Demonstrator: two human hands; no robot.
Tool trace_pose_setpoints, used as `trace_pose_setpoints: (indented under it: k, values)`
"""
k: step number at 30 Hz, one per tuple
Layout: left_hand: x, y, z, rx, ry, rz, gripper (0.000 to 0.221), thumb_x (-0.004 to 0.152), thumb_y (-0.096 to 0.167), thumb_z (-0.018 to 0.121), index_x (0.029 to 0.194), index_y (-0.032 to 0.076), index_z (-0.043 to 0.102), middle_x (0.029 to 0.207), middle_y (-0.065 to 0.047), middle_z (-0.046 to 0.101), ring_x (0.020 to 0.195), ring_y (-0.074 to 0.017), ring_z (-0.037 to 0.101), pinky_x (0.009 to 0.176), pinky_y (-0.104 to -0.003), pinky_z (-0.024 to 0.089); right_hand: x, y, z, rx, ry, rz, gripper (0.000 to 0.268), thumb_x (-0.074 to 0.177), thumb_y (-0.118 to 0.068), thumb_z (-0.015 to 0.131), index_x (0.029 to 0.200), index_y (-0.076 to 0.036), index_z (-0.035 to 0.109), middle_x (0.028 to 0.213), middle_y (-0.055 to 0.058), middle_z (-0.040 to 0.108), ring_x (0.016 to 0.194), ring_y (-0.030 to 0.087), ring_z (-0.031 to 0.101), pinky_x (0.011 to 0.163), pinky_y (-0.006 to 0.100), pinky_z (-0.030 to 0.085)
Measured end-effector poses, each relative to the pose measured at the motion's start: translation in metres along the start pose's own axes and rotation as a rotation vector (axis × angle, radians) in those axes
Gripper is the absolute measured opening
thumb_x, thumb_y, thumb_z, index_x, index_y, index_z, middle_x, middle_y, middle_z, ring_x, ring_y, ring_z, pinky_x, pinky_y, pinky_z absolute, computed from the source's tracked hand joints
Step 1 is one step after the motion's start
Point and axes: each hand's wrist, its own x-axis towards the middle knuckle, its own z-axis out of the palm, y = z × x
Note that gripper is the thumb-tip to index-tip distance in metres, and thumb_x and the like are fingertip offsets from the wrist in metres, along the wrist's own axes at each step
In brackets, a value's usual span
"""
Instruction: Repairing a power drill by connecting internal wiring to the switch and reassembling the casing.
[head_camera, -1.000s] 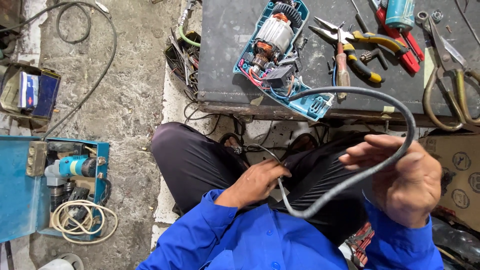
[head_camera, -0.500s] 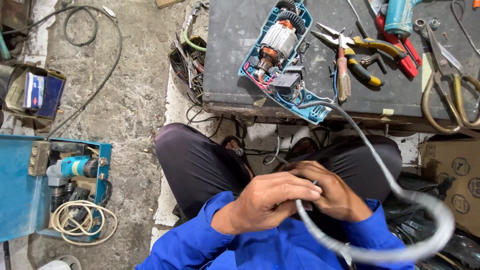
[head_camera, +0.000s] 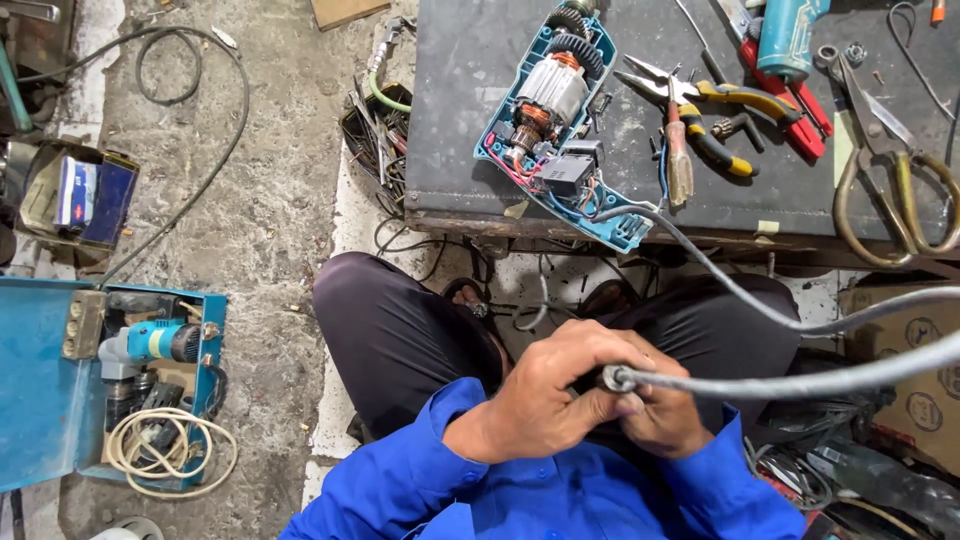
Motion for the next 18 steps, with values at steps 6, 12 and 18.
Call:
trace_pose_setpoints:
  k: [6, 12, 18]
  values:
    - [-0.005, -0.006, 0.009, 0.001, -0.106, 0.02, 0.044, 0.113, 0.046, 0.039, 0.127, 0.01, 0.06, 0.114, -0.006, 0.068, 0.1, -0.0253, 0.065, 0.098, -0.037, 0.051, -0.009, 0.013, 0.007, -0.066, -0.04, 0.043, 0.055, 0.1, -0.058, 0.049, 0.109, -0.005, 0.063, 0.108, 0.014, 0.067, 0.097, 0.024, 0.069, 0.08, 0.038, 0.057]
    - [0.005, 0.024, -0.001, -0.016, -0.051, 0.124, 0.041, 0.114, 0.041, 0.044, 0.124, 0.004, 0.058, 0.116, -0.003, 0.068, 0.085, -0.0249, 0.058, 0.095, -0.038, 0.05, -0.018, 0.025, 0.016, -0.14, -0.078, 0.094, 0.048, 0.099, -0.054, 0.05, 0.105, -0.008, 0.063, 0.105, 0.012, 0.067, 0.095, 0.024, 0.068, 0.079, 0.038, 0.055]
    - [-0.002, 0.005, 0.006, 0.095, -0.017, 0.063, 0.05, 0.112, 0.048, 0.04, 0.125, 0.005, 0.062, 0.111, -0.001, 0.069, 0.083, -0.0227, 0.061, 0.094, -0.036, 0.049, -0.016, 0.052, 0.022, -0.21, -0.141, 0.126, 0.041, 0.098, -0.049, 0.051, 0.101, -0.01, 0.063, 0.101, 0.01, 0.066, 0.093, 0.023, 0.067, 0.077, 0.038, 0.054]
